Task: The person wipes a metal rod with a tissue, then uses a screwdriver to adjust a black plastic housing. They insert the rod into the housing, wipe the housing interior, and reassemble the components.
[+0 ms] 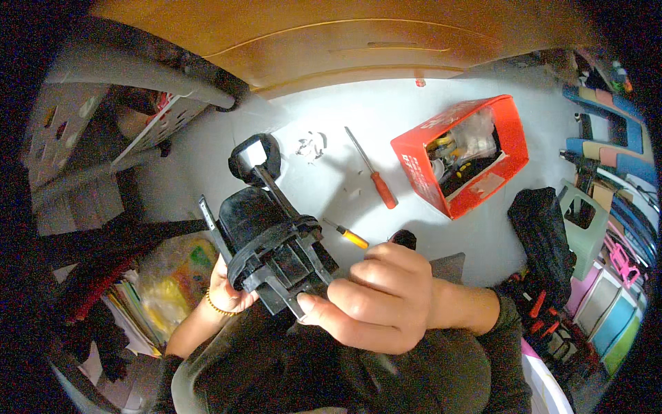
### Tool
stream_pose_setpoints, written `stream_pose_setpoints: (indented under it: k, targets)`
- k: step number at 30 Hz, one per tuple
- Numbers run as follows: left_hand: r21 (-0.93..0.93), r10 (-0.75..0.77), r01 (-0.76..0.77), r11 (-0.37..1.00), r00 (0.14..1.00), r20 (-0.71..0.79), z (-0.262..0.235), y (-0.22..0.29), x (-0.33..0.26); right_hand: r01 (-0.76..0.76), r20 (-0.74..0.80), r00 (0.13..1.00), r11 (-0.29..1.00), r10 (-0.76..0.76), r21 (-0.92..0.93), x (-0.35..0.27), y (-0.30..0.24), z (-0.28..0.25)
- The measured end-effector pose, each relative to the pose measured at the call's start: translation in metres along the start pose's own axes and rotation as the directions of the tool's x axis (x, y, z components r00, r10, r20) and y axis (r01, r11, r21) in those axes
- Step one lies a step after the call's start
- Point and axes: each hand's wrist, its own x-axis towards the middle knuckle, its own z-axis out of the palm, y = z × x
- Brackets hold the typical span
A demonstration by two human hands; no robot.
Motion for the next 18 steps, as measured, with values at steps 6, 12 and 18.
stream_pose_setpoints:
  k: [6,12,18]
  targets:
    - [0.098,-0.075,0.089,0.991,0.988,-0.131,0.007,0.001,0.001,0.063,-0.009,0.998,0.994,-0.064,-0.093,0.000,0.000,-0.002]
    - [0.037,-0.123,0.132,0.991,0.976,-0.179,0.008,0.004,0.000,0.074,-0.009,0.997,0.992,-0.075,-0.103,0.001,0.001,-0.001]
    - [0.078,-0.118,0.126,0.989,0.988,-0.100,-0.008,0.008,-0.003,0.040,0.018,0.999,0.997,-0.039,-0.062,0.003,0.001,-0.003]
